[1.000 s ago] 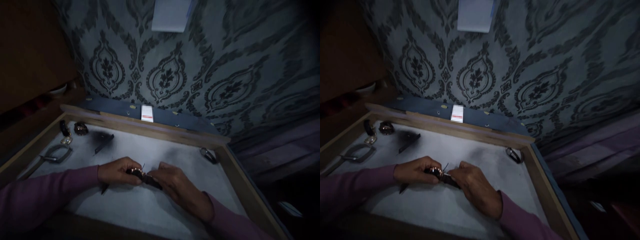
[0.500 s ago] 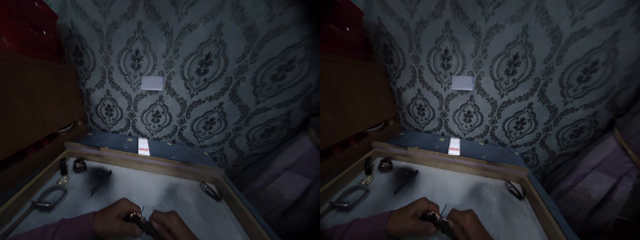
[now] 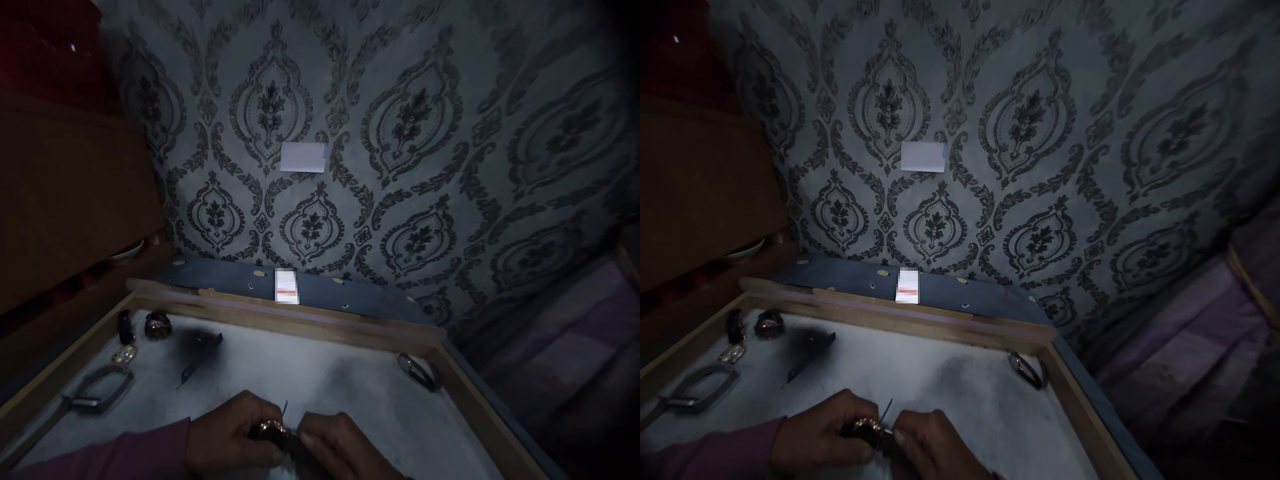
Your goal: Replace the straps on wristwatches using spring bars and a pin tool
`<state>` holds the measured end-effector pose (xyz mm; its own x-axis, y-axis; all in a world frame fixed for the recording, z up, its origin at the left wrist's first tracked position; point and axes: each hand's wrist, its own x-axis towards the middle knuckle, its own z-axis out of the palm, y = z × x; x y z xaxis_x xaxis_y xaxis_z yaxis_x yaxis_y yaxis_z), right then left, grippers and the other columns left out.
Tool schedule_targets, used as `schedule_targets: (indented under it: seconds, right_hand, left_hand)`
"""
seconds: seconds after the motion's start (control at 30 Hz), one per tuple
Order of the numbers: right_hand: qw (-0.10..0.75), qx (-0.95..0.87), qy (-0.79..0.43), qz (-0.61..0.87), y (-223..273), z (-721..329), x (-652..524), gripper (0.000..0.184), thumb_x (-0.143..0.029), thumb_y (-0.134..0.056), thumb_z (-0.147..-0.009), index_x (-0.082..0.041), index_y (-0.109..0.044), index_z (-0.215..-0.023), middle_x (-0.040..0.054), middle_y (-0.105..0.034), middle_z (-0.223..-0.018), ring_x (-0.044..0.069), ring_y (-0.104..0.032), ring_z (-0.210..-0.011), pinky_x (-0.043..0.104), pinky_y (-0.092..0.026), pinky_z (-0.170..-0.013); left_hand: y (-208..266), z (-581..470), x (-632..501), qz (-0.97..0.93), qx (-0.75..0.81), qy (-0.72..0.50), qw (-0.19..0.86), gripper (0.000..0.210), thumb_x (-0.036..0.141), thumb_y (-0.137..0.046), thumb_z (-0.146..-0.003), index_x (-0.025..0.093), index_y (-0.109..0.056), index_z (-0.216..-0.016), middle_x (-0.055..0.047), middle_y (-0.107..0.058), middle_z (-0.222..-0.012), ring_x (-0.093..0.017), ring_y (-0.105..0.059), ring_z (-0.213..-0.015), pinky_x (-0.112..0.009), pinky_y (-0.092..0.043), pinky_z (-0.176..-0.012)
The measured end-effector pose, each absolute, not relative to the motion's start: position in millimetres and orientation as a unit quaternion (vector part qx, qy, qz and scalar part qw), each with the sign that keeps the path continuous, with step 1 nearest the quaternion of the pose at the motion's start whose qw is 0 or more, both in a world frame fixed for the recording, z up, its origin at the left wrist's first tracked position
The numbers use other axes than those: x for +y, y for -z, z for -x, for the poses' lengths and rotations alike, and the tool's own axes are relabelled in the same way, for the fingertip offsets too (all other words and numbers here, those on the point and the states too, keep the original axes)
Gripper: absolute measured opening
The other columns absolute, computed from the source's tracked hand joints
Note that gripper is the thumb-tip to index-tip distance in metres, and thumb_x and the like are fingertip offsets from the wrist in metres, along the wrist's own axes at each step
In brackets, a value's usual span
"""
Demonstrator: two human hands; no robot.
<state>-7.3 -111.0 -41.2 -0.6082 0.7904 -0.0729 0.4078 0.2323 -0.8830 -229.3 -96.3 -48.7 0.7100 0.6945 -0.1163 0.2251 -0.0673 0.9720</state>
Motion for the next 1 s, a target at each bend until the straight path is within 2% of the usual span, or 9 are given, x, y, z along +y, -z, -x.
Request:
schedule_targets:
  seconds: [0.07,0.13,0.27,0.5,0.73,1.0]
  right_hand:
    - [0.174,-0.719,-0.557,0.377,42,10,-108,0.065,-0.074,-0.03,-0.09,-0.017,-0.054,-0.069,0.0015,-0.055,-0.058,0.012,-0.053,-0.049,0.021,-0.043,-0.047]
    - [0.172,-0.688,-0.594,0.379,42,13,-107,0.064,-0.075,-0.032,-0.088,-0.017,-0.051,-0.071,-0.0013,-0.052,-0.056,0.009,-0.046,-0.041,0.019,-0.034,-0.039]
    - [0.174,-0.689,-0.589,0.386,39,12,-106,0.055,-0.066,-0.042,-0.091,-0.017,-0.05,-0.068,-0.0036,-0.049,-0.056,0.006,-0.037,-0.041,0.018,-0.03,-0.041]
    - [0.174,-0.747,-0.545,0.338,33,9,-104,0.047,-0.051,-0.041,-0.099,-0.018,-0.05,-0.068,-0.0041,-0.047,-0.057,0.009,-0.044,-0.052,0.022,-0.035,-0.053]
    - [0.163,-0.78,-0.525,0.301,32,6,-102,0.043,-0.044,-0.041,-0.101,-0.016,-0.054,-0.07,-0.0047,-0.047,-0.057,0.008,-0.044,-0.05,0.022,-0.035,-0.051]
    - [0.153,-0.802,-0.512,0.267,31,4,-99,0.041,-0.042,-0.039,-0.102,-0.016,-0.057,-0.076,-0.0042,-0.048,-0.058,0.008,-0.046,-0.051,0.021,-0.037,-0.051]
  left_hand:
    - [48,230,-96,-0.715,0.314,-0.202,0.591,0.04,0.051,-0.065,-0.078,0.017,-0.048,-0.067,0.006,-0.038,-0.06,-0.008,-0.034,-0.057,-0.02,-0.025,-0.05]
    - [47,232,-97,-0.709,0.304,-0.199,0.604,0.042,0.053,-0.064,-0.08,0.016,-0.048,-0.069,0.006,-0.037,-0.06,-0.009,-0.033,-0.058,-0.02,-0.025,-0.051]
    - [47,236,-95,-0.68,0.296,-0.186,0.644,0.037,0.048,-0.062,-0.084,0.015,-0.049,-0.073,0.005,-0.037,-0.064,-0.009,-0.033,-0.061,-0.021,-0.026,-0.053]
    - [43,237,-94,-0.659,0.274,-0.165,0.681,0.024,0.033,-0.06,-0.086,0.015,-0.051,-0.074,0.006,-0.038,-0.064,-0.009,-0.035,-0.06,-0.022,-0.028,-0.055]
    - [39,237,-93,-0.656,0.265,-0.152,0.69,0.017,0.029,-0.061,-0.084,0.015,-0.056,-0.076,0.004,-0.047,-0.066,-0.009,-0.042,-0.062,-0.022,-0.034,-0.059]
    - [37,237,-93,-0.643,0.249,-0.143,0.71,0.013,0.024,-0.062,-0.085,0.014,-0.059,-0.077,0.005,-0.049,-0.065,-0.008,-0.042,-0.061,-0.02,-0.034,-0.056]
